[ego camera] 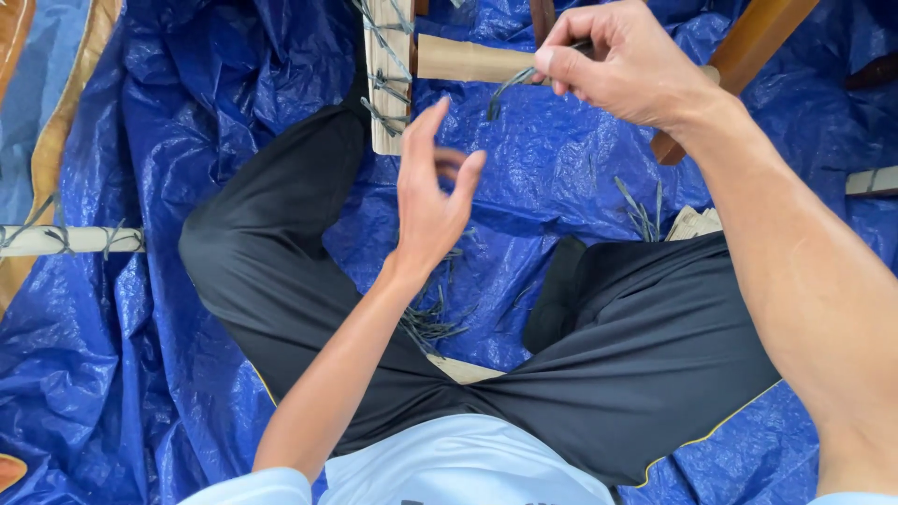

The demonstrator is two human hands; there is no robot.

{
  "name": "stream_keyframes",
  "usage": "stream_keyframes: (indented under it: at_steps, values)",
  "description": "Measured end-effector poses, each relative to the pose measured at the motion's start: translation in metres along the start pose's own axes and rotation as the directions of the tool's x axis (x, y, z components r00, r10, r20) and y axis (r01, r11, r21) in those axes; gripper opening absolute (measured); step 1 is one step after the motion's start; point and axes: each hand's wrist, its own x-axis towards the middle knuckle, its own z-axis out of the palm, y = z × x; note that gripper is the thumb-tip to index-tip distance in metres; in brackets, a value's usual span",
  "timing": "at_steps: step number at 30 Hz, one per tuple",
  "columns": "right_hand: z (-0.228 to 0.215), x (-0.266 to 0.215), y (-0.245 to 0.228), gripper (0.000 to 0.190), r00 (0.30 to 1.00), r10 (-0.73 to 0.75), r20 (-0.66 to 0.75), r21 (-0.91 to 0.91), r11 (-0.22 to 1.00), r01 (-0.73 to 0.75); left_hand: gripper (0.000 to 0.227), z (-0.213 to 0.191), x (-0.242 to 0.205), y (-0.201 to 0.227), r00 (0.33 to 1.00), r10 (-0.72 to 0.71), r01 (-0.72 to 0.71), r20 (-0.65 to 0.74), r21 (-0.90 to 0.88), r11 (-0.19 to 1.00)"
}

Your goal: Weaving synthetic strips onto a wooden chair frame to create a seat.

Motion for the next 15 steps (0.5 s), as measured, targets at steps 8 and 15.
stream_keyframes:
  at_steps: [8, 15]
  values:
    - [0.007, 0.003, 0.003, 0.025, 0.995, -0.093, -0.031, 0.136, 0.986, 0.096, 0.024, 0.036, 0.081, 0.006, 0.987, 0.005, 0.037, 0.162, -0.255, 0.966]
    - [0.023, 0.010, 0.016, 0.043, 0.989, 0.034, 0.145, 0.474, 0.875, -0.099, 0.031, 0.058, 0.150, -0.059, 0.983, 0.062, 0.035, 0.175, -0.505, 0.863]
